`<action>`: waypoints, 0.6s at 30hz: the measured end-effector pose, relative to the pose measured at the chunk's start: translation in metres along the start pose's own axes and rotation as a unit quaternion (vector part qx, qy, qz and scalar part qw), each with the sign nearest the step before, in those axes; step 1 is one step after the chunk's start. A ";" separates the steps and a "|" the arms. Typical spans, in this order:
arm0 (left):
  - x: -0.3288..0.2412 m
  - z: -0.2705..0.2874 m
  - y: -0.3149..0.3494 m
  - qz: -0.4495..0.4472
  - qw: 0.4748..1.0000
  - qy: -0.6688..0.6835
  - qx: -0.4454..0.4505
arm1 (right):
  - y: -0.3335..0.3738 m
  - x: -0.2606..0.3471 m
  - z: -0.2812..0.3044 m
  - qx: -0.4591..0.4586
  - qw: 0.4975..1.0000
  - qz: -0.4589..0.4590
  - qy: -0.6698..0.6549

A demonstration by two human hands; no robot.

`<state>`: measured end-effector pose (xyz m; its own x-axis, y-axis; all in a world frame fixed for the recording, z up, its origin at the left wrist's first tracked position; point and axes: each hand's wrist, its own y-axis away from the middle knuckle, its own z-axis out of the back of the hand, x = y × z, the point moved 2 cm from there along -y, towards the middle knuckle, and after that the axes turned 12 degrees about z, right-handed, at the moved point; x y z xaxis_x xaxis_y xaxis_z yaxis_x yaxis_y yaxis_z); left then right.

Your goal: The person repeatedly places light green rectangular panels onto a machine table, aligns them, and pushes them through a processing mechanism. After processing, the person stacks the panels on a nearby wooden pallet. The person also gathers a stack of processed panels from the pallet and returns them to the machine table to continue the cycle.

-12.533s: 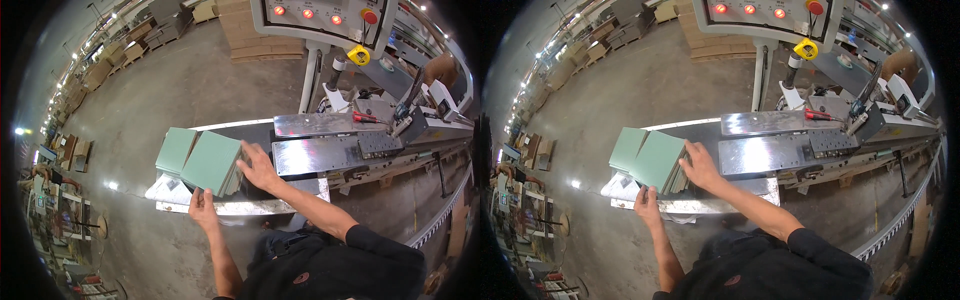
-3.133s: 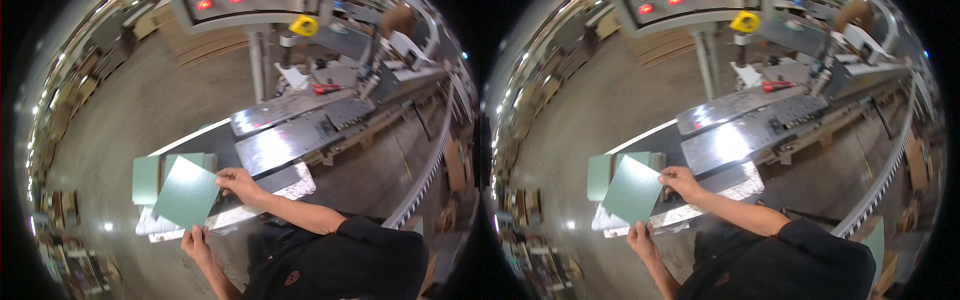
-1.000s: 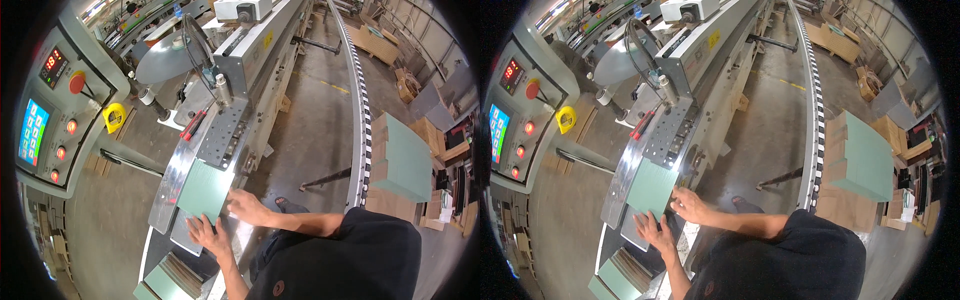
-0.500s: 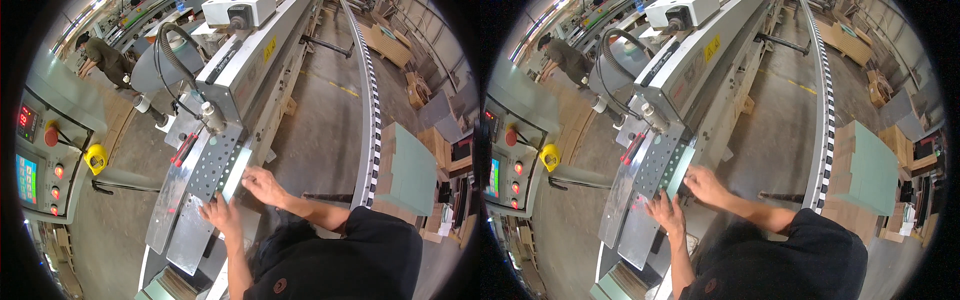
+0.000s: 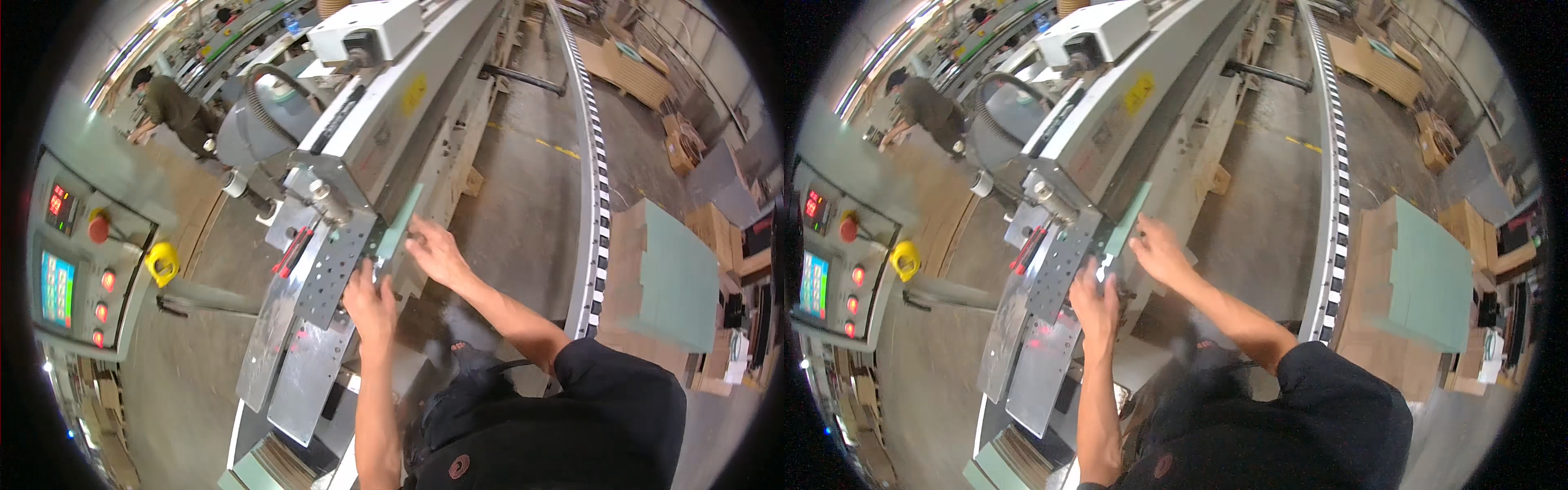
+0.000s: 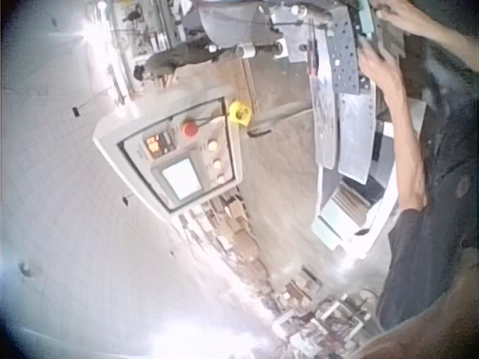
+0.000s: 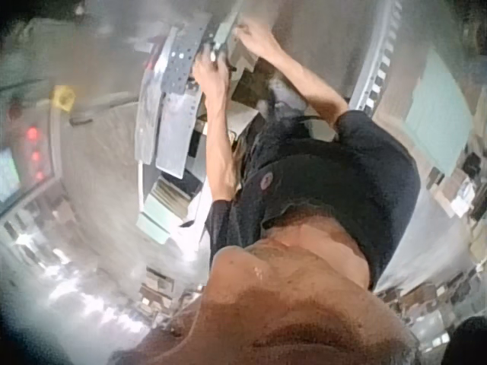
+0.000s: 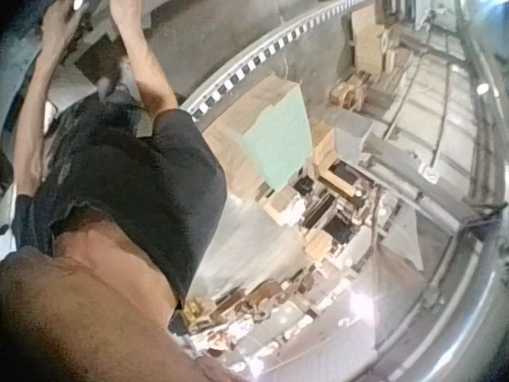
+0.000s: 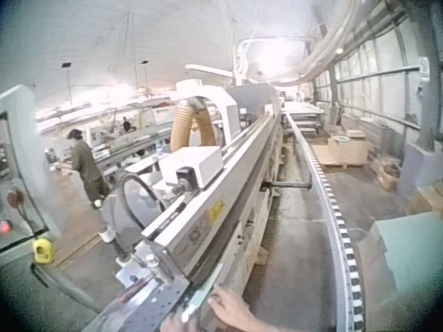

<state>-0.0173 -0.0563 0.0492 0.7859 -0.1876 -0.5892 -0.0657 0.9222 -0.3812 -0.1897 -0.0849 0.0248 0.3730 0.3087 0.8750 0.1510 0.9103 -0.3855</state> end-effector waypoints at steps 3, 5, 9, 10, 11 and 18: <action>0.006 0.052 0.068 0.000 0.998 0.037 0.044 | 0.035 0.032 -0.014 0.001 0.997 0.065 -0.034; 0.010 0.092 0.117 0.078 0.990 0.113 0.024 | 0.071 0.066 -0.040 0.070 0.991 0.055 -0.103; 0.052 0.163 0.211 0.458 0.864 0.208 -0.031 | 0.144 0.135 -0.103 0.312 0.921 0.093 -0.213; 0.077 0.171 0.243 0.464 0.837 0.266 -0.115 | 0.159 0.151 -0.122 0.355 0.902 0.090 -0.231; 0.087 0.186 0.263 0.491 0.809 0.269 -0.179 | 0.173 0.162 -0.139 0.381 0.885 0.114 -0.241; 0.157 0.267 0.389 0.506 0.674 0.271 -0.464 | 0.240 0.231 -0.296 0.421 0.804 0.356 -0.224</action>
<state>0.2444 0.3632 -0.0016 -0.2747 0.0513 -0.9602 -0.9543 0.1076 0.2788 0.2042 0.1234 0.0476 -0.3053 0.7307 0.6106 -0.6978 0.2647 -0.6656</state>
